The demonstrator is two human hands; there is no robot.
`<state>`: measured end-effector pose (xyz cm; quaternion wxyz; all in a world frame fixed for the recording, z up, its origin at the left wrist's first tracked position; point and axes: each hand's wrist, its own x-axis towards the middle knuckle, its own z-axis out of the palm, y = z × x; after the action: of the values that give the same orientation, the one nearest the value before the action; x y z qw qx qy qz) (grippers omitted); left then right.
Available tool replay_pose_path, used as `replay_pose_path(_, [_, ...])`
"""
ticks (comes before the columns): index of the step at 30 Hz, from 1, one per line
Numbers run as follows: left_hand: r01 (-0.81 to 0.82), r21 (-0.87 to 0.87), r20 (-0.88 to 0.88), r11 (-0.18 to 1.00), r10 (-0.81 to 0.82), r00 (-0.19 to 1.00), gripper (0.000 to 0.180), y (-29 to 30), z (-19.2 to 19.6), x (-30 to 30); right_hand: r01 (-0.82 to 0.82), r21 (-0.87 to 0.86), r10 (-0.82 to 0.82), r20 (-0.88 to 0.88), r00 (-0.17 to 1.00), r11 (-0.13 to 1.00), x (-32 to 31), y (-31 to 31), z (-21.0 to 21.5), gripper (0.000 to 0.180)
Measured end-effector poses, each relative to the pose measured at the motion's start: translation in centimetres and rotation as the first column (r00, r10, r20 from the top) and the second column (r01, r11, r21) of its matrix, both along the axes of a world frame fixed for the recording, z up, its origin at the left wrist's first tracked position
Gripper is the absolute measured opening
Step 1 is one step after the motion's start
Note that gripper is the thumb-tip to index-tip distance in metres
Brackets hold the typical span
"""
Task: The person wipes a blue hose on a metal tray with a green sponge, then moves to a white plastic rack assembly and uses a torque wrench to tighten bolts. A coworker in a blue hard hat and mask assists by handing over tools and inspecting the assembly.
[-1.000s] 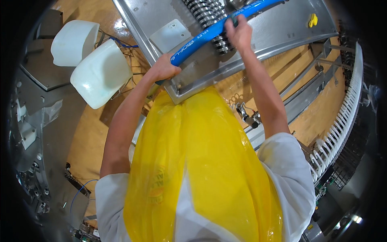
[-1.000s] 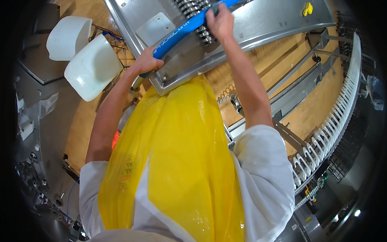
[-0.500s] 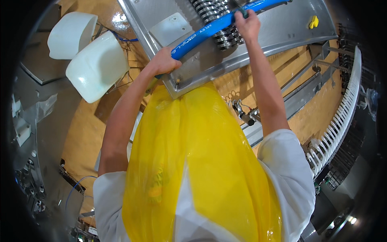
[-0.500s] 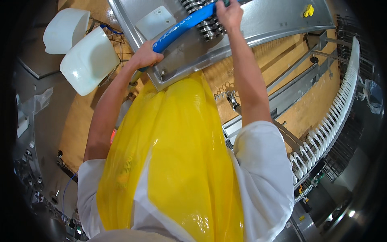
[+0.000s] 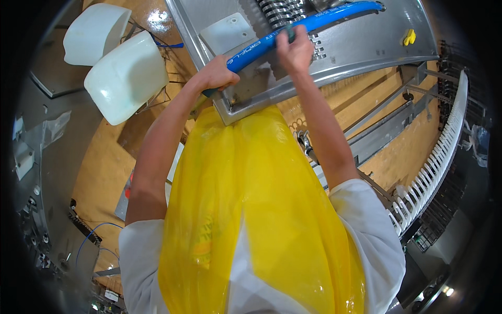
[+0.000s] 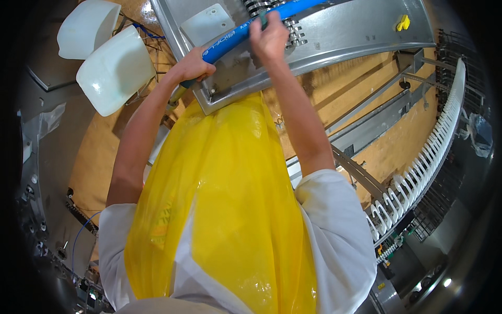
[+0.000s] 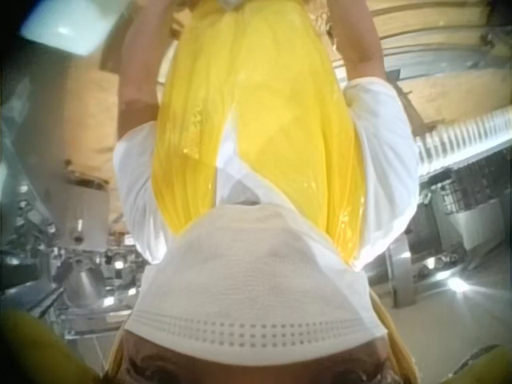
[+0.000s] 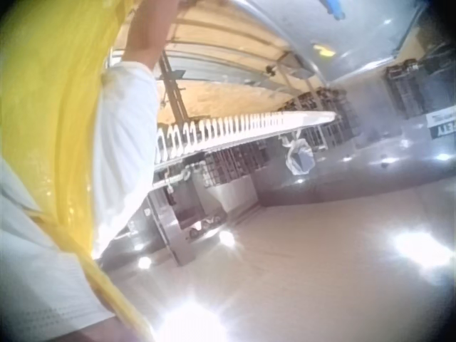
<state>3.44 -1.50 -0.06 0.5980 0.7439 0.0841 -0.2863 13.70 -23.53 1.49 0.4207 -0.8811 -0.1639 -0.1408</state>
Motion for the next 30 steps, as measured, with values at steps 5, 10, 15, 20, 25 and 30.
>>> replay_pose_path(5, [0.004,0.0,-0.007,1.0,-0.004,1.0,0.019,0.5,0.1,0.7,-0.245,-0.053,0.249,0.096,0.964,0.968,-2.1,1.2,-0.6,0.023])
replay_pose_path(10, [0.001,-0.011,-0.02,1.0,-0.001,1.0,0.019,0.3,-0.1,0.1,0.109,0.021,-0.107,-0.089,0.99,0.994,0.4,-0.6,0.6,0.022])
replay_pose_path(15, [0.01,-0.003,0.003,1.0,-0.01,1.0,0.017,0.1,0.0,-0.1,-0.054,-0.046,0.053,-0.025,0.998,0.997,0.5,-1.9,-0.2,0.024])
replay_pose_path(20, [0.018,-0.032,-0.025,0.999,-0.018,1.0,0.015,-0.1,-0.2,-0.1,0.186,0.044,-0.185,-0.026,0.982,0.982,2.9,-2.5,-1.5,0.025])
replay_pose_path(25, [-0.018,-0.047,-0.038,0.999,0.016,0.999,0.015,0.4,0.2,0.0,0.084,-0.036,-0.086,-0.055,0.995,0.996,2.9,-2.7,-1.5,0.029])
replay_pose_path(30, [0.023,-0.051,0.025,0.998,-0.022,0.999,0.016,0.1,-0.8,0.3,0.416,0.178,-0.373,-0.23,0.899,0.892,14.7,-14.1,-2.5,0.029])
